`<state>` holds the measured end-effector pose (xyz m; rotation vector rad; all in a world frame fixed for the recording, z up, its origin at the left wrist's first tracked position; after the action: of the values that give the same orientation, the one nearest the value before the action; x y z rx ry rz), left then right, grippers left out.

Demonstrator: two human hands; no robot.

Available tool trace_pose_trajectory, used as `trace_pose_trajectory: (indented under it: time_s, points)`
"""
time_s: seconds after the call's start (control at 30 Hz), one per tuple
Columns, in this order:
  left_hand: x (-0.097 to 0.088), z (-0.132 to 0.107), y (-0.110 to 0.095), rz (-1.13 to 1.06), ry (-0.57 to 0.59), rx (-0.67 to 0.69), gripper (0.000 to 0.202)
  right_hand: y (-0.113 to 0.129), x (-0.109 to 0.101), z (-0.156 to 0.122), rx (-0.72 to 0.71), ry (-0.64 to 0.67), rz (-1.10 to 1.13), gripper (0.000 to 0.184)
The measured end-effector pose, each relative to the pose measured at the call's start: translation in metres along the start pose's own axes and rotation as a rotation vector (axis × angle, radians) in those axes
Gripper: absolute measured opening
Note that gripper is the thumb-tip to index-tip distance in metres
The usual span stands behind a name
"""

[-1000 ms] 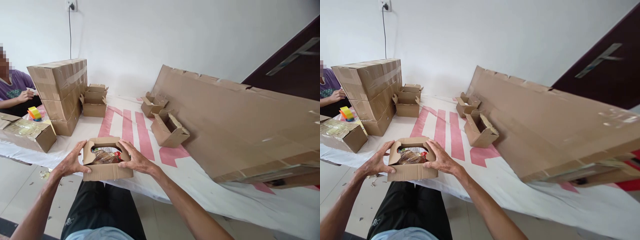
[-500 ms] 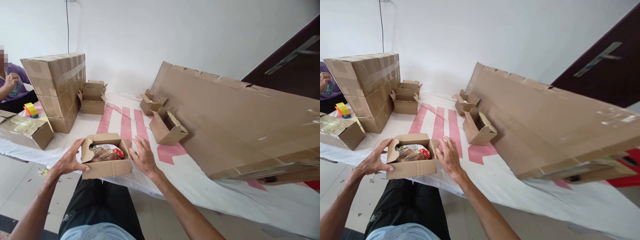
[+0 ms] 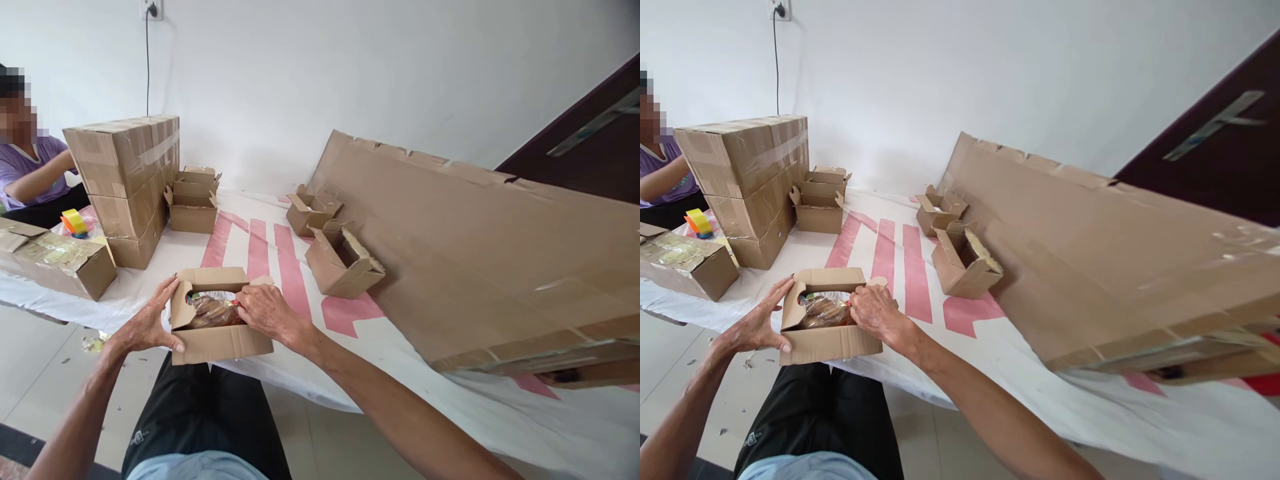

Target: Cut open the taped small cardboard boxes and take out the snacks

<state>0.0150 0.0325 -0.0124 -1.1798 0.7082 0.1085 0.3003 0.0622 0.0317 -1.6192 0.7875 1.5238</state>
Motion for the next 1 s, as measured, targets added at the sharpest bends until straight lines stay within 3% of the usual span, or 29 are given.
trace_pose_trajectory:
  time_s: [0.2, 0.37, 0.5, 0.73, 0.83, 1.0]
  points:
    - [0.002, 0.001, 0.003, 0.011, -0.032, -0.002, 0.137, 0.005, -0.008, -0.005, 0.029, -0.069, 0.041, 0.032]
    - [-0.003, 0.002, 0.000, -0.021, -0.071, 0.023, 0.131, -0.004, -0.022, 0.000, -0.024, -0.304, 0.245, 0.034]
    - [-0.012, 0.005, -0.006, -0.003, -0.097, 0.055, 0.127, -0.011, -0.033, 0.008, -0.067, -0.412, 0.313, 0.034]
    - [-0.006, 0.016, 0.003, 0.115, -0.037, 0.070, 0.138, 0.015, -0.041, 0.024, -0.093, -0.301, 0.202, 0.030]
    - [-0.003, 0.014, 0.014, 0.105, -0.023, 0.035, 0.139, 0.012, -0.056, 0.025, -0.135, -0.308, 0.212, 0.032]
    - [-0.006, 0.010, 0.017, 0.038, -0.030, -0.027, 0.138, -0.023, -0.101, 0.020, -0.170, -0.453, 0.305, 0.029]
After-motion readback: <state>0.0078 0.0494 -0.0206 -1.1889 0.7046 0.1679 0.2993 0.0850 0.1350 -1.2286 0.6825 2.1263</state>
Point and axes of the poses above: each hand's wrist, its own z-axis towards the middle knuckle, its own x-axis out of the palm, y = z × x, the point moved 2 cm from there along z, towards the middle knuckle, and after that the axes turned 6 degrees about -z, right-handed, at the moved point
